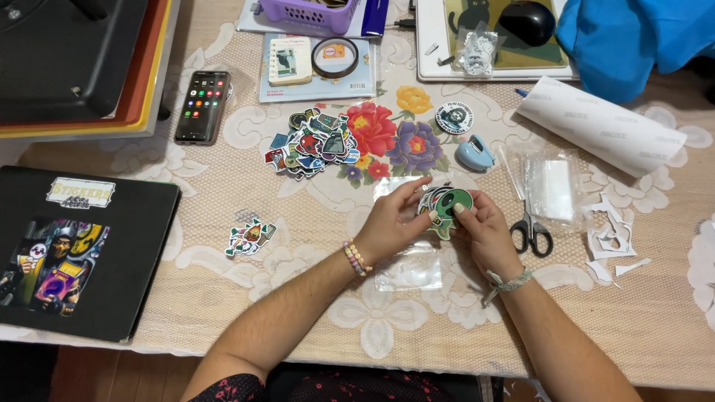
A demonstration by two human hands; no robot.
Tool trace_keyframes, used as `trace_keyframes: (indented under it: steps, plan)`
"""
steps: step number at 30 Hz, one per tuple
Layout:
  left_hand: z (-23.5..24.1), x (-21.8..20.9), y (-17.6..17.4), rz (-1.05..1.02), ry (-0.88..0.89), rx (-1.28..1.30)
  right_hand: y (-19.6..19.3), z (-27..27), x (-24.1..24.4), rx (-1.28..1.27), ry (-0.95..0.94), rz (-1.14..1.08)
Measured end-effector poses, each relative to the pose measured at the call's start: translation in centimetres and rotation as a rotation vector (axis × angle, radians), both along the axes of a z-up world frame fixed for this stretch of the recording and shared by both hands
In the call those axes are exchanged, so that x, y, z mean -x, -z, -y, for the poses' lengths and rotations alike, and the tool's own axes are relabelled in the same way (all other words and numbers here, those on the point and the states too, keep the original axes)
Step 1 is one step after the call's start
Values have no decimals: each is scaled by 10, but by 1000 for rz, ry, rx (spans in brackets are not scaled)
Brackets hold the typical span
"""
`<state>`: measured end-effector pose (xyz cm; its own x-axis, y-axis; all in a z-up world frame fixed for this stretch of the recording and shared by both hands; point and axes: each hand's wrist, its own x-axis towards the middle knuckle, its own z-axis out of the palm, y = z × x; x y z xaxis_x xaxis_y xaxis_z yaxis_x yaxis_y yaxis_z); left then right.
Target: Sorting various stickers from a pile into groups and placing some into small plastic bags.
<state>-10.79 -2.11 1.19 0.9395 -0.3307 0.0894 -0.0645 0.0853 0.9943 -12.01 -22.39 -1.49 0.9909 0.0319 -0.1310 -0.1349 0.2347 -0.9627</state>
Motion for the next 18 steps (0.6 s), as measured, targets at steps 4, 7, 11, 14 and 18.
trace_keyframes:
  steps: [4,7,11,14,18]
  plan:
    - [9,-3,12,-297,13,169,-6,-3,5,14,6,-5]
    - [7,-5,17,-434,-26,271,-10,-6,6,34,9,13]
    - [7,-9,29,-412,-68,243,-13,-6,6,69,38,12]
    - [5,-5,12,-406,-100,238,-14,-5,4,97,71,28]
    - [2,-8,15,-490,-113,292,-13,-5,5,44,190,17]
